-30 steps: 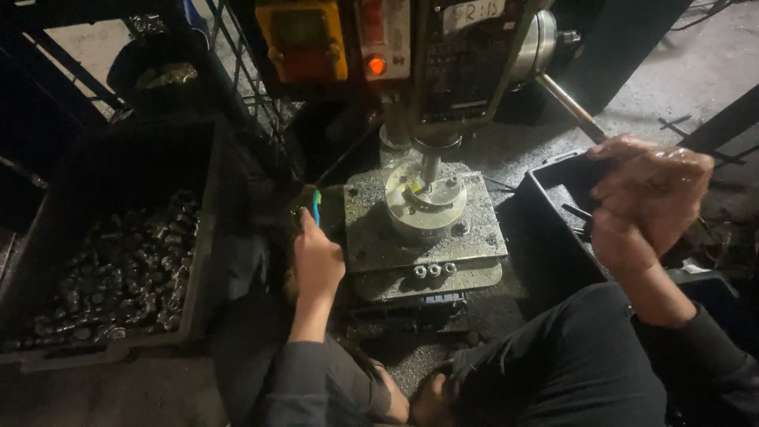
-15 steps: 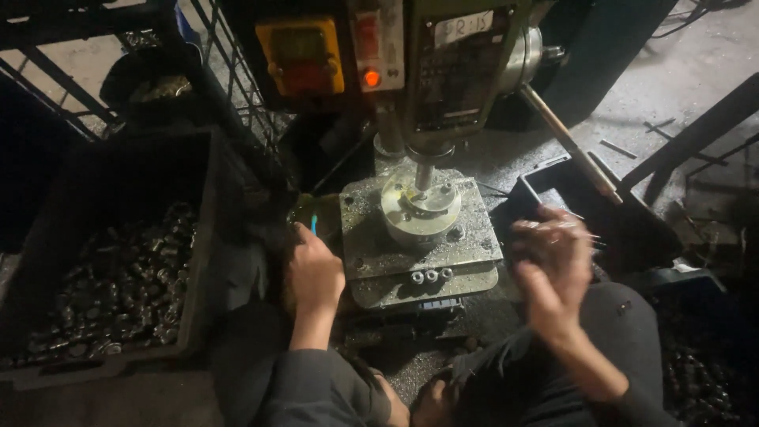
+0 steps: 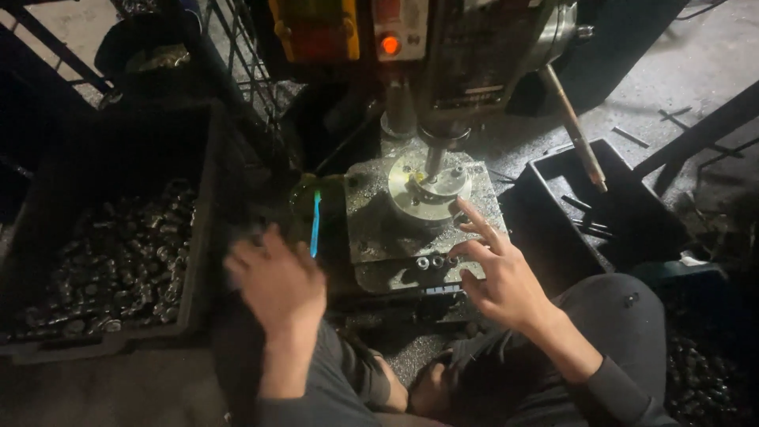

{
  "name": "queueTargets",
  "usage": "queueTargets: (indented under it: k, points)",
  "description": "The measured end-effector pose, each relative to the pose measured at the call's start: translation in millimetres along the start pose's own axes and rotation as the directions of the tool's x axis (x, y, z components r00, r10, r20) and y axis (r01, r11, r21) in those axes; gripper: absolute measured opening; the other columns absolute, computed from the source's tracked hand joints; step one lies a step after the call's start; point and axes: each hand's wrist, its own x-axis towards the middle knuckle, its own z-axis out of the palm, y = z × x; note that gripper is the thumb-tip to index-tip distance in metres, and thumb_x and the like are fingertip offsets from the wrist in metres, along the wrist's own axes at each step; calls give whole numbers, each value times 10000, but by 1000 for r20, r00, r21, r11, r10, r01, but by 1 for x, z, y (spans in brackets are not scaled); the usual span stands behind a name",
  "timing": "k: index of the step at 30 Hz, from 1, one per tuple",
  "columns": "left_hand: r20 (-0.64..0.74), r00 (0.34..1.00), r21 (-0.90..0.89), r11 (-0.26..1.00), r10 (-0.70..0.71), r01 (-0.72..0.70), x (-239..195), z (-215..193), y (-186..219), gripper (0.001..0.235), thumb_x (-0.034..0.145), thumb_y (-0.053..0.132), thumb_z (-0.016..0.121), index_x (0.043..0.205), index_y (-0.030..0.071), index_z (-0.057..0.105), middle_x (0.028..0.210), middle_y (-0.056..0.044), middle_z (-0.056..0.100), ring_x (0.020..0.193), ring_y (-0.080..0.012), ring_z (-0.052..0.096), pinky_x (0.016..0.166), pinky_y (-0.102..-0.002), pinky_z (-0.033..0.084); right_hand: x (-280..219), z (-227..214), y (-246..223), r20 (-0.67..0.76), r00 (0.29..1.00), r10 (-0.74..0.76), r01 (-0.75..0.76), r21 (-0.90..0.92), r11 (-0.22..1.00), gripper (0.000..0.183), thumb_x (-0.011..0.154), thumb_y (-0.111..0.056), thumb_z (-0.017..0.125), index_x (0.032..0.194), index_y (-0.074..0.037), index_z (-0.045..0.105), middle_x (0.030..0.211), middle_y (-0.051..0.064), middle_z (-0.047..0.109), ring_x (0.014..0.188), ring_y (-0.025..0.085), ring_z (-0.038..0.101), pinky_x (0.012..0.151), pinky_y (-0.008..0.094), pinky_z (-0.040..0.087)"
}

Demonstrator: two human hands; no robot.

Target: Operating a manual drill press to process small metal components by placing them in a jig and pulling the lever.

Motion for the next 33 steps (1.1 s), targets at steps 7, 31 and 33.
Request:
queueTargets:
  k: [7, 31, 33]
  points:
    - [-156, 982, 431, 902, 110, -33, 37, -13, -137, 285, 979, 305, 716, 1112, 54, 741, 1081, -231, 666, 1016, -413, 606, 880, -485, 501, 4, -11, -4, 227, 971, 69, -23, -200, 980, 225, 823, -16, 594, 1008, -44, 720, 1683, 239, 236, 1107, 352, 718, 815, 507, 554]
    - [633, 689, 363, 921, -353, 139, 66, -26, -202, 354, 962, 284, 526, 1061, 127, 828, 1091, -196, 801, 1017, -420, 756, 825, -515, 592, 5, -6, -8, 271, 961, 57, 28, -298, 954, 253, 833, -24, 643, 1078, -16, 704, 1678, 301, 108, 1119, 442, 679, 723, 535, 591]
    - [649, 728, 321, 947, -221, 2, 67, -27, -202, 336, 910, 220, 508, 965, 100, 817, 1009, -185, 807, 955, -399, 771, 817, -493, 579, 4, -5, -8, 268, 962, 53, 31, -300, 953, 252, 832, -30, 650, 1077, -18, 704, 1682, 295, 104, 1123, 443, 684, 706, 533, 590]
